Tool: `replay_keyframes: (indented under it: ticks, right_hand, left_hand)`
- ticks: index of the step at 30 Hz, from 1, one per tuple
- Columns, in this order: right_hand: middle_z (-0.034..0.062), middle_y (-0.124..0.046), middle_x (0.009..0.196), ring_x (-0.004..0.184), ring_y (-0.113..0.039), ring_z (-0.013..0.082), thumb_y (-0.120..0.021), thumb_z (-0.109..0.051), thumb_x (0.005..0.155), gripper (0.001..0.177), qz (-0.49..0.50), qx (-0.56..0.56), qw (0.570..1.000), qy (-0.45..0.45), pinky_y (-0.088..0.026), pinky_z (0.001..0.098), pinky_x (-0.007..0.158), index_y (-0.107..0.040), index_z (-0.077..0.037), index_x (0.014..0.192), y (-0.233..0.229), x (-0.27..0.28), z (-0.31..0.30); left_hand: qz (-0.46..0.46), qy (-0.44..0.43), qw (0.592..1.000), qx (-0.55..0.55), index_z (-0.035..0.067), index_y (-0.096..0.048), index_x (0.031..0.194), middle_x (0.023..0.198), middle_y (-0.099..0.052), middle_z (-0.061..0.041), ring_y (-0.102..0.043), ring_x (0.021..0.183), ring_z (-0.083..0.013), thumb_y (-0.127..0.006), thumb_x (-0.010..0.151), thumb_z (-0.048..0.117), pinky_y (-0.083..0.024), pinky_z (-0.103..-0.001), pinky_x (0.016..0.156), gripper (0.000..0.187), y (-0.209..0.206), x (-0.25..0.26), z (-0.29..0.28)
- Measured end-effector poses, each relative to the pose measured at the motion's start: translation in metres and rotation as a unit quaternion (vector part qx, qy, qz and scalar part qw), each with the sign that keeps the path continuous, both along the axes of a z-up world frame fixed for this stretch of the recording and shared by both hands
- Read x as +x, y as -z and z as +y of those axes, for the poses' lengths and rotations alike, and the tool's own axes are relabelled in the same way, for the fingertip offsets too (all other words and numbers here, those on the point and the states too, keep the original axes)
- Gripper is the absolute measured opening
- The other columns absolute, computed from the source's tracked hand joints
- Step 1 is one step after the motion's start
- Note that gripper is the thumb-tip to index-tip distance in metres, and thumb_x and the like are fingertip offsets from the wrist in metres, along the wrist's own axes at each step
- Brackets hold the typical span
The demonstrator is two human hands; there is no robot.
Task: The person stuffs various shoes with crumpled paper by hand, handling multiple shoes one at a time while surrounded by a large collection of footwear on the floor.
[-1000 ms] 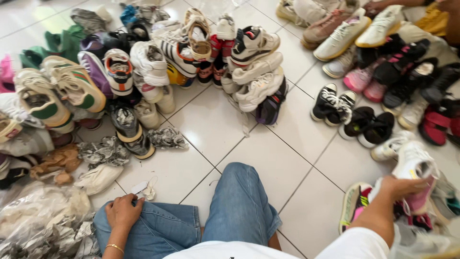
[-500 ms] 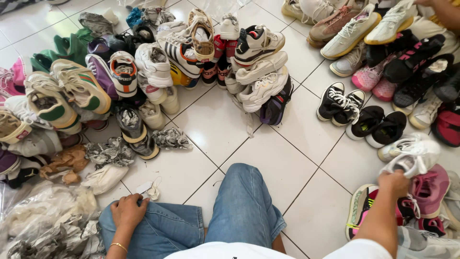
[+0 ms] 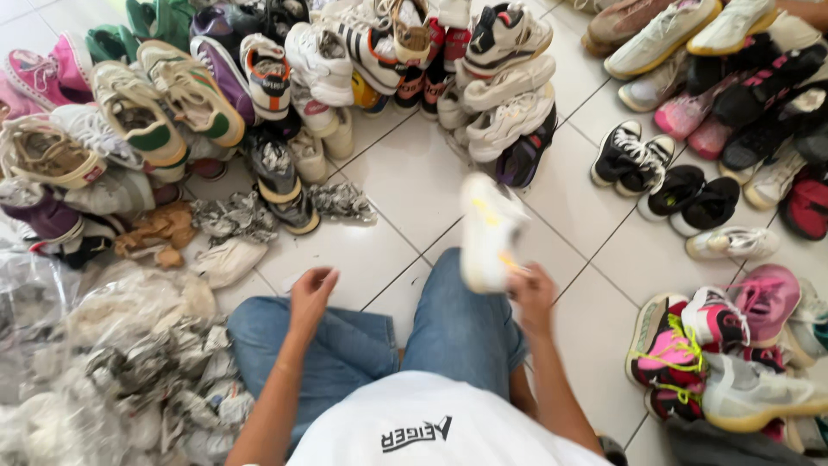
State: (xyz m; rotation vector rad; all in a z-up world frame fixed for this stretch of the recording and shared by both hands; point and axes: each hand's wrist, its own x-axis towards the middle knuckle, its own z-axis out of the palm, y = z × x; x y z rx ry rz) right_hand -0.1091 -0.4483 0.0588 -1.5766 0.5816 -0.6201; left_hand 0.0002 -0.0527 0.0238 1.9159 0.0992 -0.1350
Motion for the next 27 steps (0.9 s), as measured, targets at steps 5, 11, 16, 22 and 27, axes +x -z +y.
replay_keyframes:
  ticks: [5,11,16,22,27]
  right_hand:
    - [0.0128,-0.055,0.062,0.054,-0.061,0.0232,-0.08,-0.018,0.068,0.024,-0.109,-0.166,0.961,-0.194,-0.05,0.0263,0.049,-0.067,-0.004,0.082,-0.051,0.041,0.165]
    - [0.0048,-0.055,0.07,0.048,-0.059,0.0189,-0.069,-0.023,0.081,0.014,-0.173,-0.243,0.873,-0.387,-0.048,0.028,0.044,-0.067,-0.011,0.085,-0.127,0.038,0.242]
    - [0.0053,-0.061,0.078,0.048,-0.057,0.0157,-0.073,-0.027,0.079,0.029,-0.193,-0.215,0.859,-0.423,-0.047,0.026,0.044,-0.07,-0.013,0.104,-0.155,0.046,0.248]
    - [0.0012,-0.058,0.075,0.048,-0.055,0.0149,-0.072,-0.017,0.079,0.024,-0.183,-0.284,0.855,-0.394,-0.047,0.0251,0.048,-0.069,-0.016,0.104,-0.17,0.069,0.245]
    - [-0.0034,-0.052,0.071,0.052,-0.058,0.018,-0.076,-0.031,0.07,0.031,-0.117,-0.437,0.827,-0.335,-0.049,0.0308,0.05,-0.066,-0.023,0.098,-0.165,0.078,0.252]
  left_hand:
    - [0.164,0.114,0.901,-0.386,0.003,-0.029,0.143,0.131,-0.046,-0.025,-0.054,0.111,-0.0324,-0.043,0.086,0.067,-0.046,-0.047,0.088,0.087,-0.055,0.0,-0.038]
    - [0.02,0.025,0.865,-0.501,0.012,-0.036,0.139,0.12,-0.059,-0.019,-0.062,0.102,-0.0291,-0.058,0.09,0.039,-0.055,-0.045,0.082,0.059,-0.012,0.023,0.007]
    - [-0.056,0.021,0.845,-0.531,0.016,-0.035,0.139,0.123,-0.056,-0.019,-0.059,0.107,-0.0295,-0.048,0.092,0.048,-0.054,-0.047,0.084,0.059,-0.05,0.01,0.015]
    - [-0.068,0.051,0.869,-0.488,0.012,-0.034,0.14,0.119,-0.06,-0.016,-0.061,0.102,-0.0224,-0.054,0.079,0.065,-0.055,-0.042,0.082,0.083,-0.086,0.0,0.015]
    - [-0.066,0.044,0.882,-0.465,0.01,-0.031,0.141,0.118,-0.06,-0.016,-0.063,0.099,-0.0206,-0.055,0.081,0.062,-0.056,-0.04,0.08,0.084,-0.054,0.005,0.015]
